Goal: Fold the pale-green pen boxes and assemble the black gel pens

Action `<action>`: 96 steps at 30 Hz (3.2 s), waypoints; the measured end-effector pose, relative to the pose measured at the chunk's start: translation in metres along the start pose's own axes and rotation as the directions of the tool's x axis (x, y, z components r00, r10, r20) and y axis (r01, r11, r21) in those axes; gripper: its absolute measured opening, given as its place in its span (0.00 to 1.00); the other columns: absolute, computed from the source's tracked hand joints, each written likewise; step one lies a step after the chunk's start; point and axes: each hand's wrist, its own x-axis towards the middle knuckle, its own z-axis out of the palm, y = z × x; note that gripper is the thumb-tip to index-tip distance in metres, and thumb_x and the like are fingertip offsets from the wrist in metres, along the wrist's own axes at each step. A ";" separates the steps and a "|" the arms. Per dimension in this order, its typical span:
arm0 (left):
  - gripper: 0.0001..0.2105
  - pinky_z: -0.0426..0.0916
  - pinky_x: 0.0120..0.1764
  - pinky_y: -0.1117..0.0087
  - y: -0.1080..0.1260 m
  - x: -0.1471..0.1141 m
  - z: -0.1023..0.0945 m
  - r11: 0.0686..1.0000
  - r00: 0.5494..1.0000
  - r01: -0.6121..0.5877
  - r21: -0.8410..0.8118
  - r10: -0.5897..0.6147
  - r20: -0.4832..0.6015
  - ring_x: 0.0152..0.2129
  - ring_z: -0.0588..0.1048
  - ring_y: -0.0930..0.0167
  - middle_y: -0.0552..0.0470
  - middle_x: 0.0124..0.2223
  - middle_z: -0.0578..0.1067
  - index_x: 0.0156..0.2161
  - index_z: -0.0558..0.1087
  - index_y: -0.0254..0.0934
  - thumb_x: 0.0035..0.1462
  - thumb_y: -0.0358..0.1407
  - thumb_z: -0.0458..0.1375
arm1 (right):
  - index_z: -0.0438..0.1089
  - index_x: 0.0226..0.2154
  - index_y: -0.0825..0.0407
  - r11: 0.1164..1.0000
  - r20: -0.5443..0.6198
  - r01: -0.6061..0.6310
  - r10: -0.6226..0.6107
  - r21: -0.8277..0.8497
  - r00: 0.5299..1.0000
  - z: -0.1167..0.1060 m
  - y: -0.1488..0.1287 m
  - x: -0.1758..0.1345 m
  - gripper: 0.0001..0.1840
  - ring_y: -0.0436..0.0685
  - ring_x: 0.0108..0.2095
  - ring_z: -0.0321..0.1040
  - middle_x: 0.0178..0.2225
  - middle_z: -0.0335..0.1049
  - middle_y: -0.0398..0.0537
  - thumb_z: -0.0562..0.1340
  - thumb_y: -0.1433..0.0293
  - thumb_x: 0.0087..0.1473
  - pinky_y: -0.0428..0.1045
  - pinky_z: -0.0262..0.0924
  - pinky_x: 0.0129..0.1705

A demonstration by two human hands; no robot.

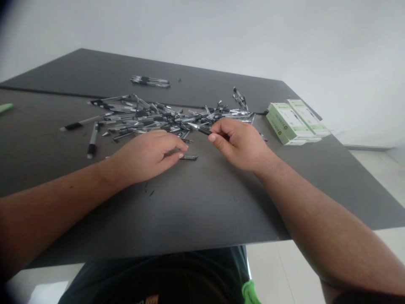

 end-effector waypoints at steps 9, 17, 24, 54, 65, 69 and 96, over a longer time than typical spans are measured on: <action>0.10 0.73 0.51 0.59 0.002 0.001 0.004 0.980 0.978 -0.165 0.111 0.147 0.150 0.43 0.82 0.60 0.46 0.47 0.88 0.50 0.84 0.37 0.78 0.34 0.58 | 0.75 0.37 0.46 1.000 -0.025 -0.020 0.020 -0.008 1.000 0.003 -0.004 0.000 0.28 0.60 0.32 0.71 0.29 0.74 0.46 0.61 0.41 0.73 0.55 0.63 0.37; 0.06 0.73 0.49 0.62 0.004 -0.002 0.003 0.985 0.980 -0.157 0.074 0.146 0.134 0.41 0.81 0.62 0.47 0.45 0.86 0.43 0.82 0.38 0.73 0.30 0.62 | 0.76 0.37 0.46 1.000 -0.007 0.010 -0.010 -0.008 1.000 0.004 -0.005 0.000 0.27 0.60 0.32 0.71 0.30 0.75 0.47 0.61 0.42 0.74 0.55 0.64 0.38; 0.18 0.76 0.53 0.61 0.012 -0.003 0.003 0.994 0.986 -0.101 -0.042 0.106 0.130 0.47 0.83 0.61 0.43 0.50 0.85 0.59 0.82 0.34 0.68 0.25 0.59 | 0.75 0.37 0.47 1.000 -0.008 0.006 -0.006 0.001 1.000 0.005 -0.005 -0.001 0.24 0.59 0.32 0.71 0.30 0.75 0.47 0.62 0.45 0.74 0.55 0.63 0.38; 0.05 0.73 0.24 0.75 0.007 0.010 -0.004 0.545 0.760 0.249 -0.801 -0.622 -0.187 0.27 0.84 0.70 0.49 0.39 0.87 0.43 0.78 0.39 0.66 0.35 0.69 | 0.77 0.37 0.47 0.989 0.021 0.145 -0.146 0.015 0.989 0.011 0.002 -0.002 0.12 0.57 0.31 0.72 0.31 0.78 0.45 0.65 0.59 0.71 0.52 0.58 0.35; 0.06 0.77 0.26 0.74 0.007 0.009 -0.001 0.482 0.773 0.229 -0.846 -0.619 -0.143 0.30 0.87 0.68 0.49 0.38 0.87 0.43 0.77 0.39 0.65 0.34 0.70 | 0.77 0.37 0.47 0.990 0.031 0.136 -0.136 -0.020 0.990 0.013 0.003 -0.001 0.09 0.58 0.32 0.74 0.32 0.79 0.45 0.66 0.61 0.69 0.52 0.59 0.36; 0.06 0.78 0.26 0.74 0.009 0.010 -0.003 0.506 0.793 0.238 -0.829 -0.594 -0.134 0.30 0.87 0.68 0.50 0.36 0.87 0.43 0.77 0.39 0.65 0.32 0.69 | 0.77 0.37 0.48 0.991 0.029 0.134 -0.134 -0.011 0.991 0.012 0.002 -0.001 0.10 0.57 0.31 0.72 0.31 0.78 0.45 0.65 0.61 0.69 0.52 0.58 0.35; 0.05 0.81 0.31 0.73 0.013 0.007 -0.007 0.595 0.869 0.345 -0.726 -0.494 0.008 0.27 0.86 0.69 0.49 0.35 0.88 0.43 0.86 0.38 0.65 0.37 0.71 | 0.80 0.41 0.46 0.987 0.061 0.158 -0.157 -0.013 0.986 0.011 0.003 -0.002 0.18 0.60 0.37 0.76 0.37 0.82 0.50 0.64 0.52 0.74 0.54 0.68 0.42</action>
